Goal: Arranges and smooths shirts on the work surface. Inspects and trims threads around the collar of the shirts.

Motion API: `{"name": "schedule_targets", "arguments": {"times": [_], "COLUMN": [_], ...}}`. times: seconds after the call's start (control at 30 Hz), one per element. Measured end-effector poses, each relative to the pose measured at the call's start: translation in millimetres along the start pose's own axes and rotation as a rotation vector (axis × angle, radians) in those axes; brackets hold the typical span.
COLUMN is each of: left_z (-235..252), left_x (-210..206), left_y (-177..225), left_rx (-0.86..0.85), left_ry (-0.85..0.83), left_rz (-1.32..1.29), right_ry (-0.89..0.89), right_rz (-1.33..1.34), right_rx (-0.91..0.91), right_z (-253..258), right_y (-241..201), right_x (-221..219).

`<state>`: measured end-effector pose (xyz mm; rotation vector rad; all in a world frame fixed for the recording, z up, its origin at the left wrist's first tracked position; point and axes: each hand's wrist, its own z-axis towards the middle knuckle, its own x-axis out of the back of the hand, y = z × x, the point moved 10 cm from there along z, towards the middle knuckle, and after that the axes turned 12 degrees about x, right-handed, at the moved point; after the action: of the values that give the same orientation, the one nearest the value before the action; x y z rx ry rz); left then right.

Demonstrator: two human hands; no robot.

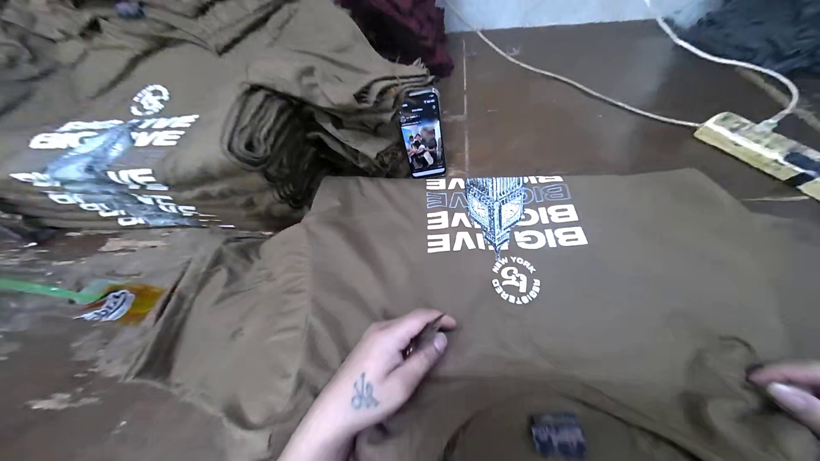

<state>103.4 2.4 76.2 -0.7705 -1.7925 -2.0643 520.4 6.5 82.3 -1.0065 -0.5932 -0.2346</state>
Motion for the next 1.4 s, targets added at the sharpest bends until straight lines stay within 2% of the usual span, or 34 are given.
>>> {"name": "schedule_targets", "arguments": {"times": [0.27,0.4,0.47,0.57,0.63,0.77,0.83,0.93,1.0,1.03,1.1,1.17,1.23,1.27,1.4], "left_z": [5.7,7.0,1.9,-31.8,-55.4,-79.3,-81.9,-87.5,-83.5,-76.1,-63.5,-66.6,-69.6,-69.9,-73.1], "left_x": [-1.3,0.1,-0.4,-8.6,-9.3,-2.7,0.8,-3.1,-23.1,-44.2,-103.6,-148.3,-158.8,-158.4,-157.0], "left_y": [-5.5,-9.5,-3.7,21.9,31.0,38.5,60.1,116.0,143.3,149.0,152.7,161.5,167.3,165.1,157.6], "left_rx": [0.221,0.271,0.229,0.019,-0.087,-0.06,-0.088,-0.213,-0.177,-0.121,-0.064,-0.127,-0.162,-0.142,-0.072], "left_ry": [-0.106,-0.094,-0.074,-0.057,0.012,0.019,0.097,0.213,0.321,0.302,0.07,-0.207,-0.273,-0.271,-0.346], "left_rz": [-0.057,-0.082,-0.067,0.026,0.121,0.253,0.392,0.364,0.405,0.418,0.32,0.029,-0.39,-0.512,-0.705], "right_ry": [0.136,0.165,0.173,0.199,0.232,0.315,0.386,0.47,0.503,0.551,0.633,0.656,0.656,0.654,0.638], "right_rz": [-0.339,-0.515,-0.566,-0.598,-0.614,-0.509,-0.416,-0.463,-0.426,-0.392,-0.335,-0.32,-0.325,-0.323,-0.375], "right_rx": [-0.038,-0.023,0.002,0.066,0.107,0.173,0.155,0.047,-0.063,-0.079,-0.07,-0.058,-0.034,-0.017,-0.042], "right_z": [-12.8,-24.5,-32.4,-43.8,-50.5,-63.4,-72.9,-85.1,-92.1,-95.9,-102.1,-107.2,-109.8,-111.1,-111.0], "right_y": [-7.6,-16.2,-23.7,-39.1,-47.6,-51.3,-42.0,-12.6,12.3,17.1,15.9,13.4,9.7,6.6,-8.8], "right_x": [2.9,-1.0,-4.5,-10.0,-12.3,-4.2,19.7,51.7,50.1,47.6,43.8,40.7,40.9,41.1,40.6]}}
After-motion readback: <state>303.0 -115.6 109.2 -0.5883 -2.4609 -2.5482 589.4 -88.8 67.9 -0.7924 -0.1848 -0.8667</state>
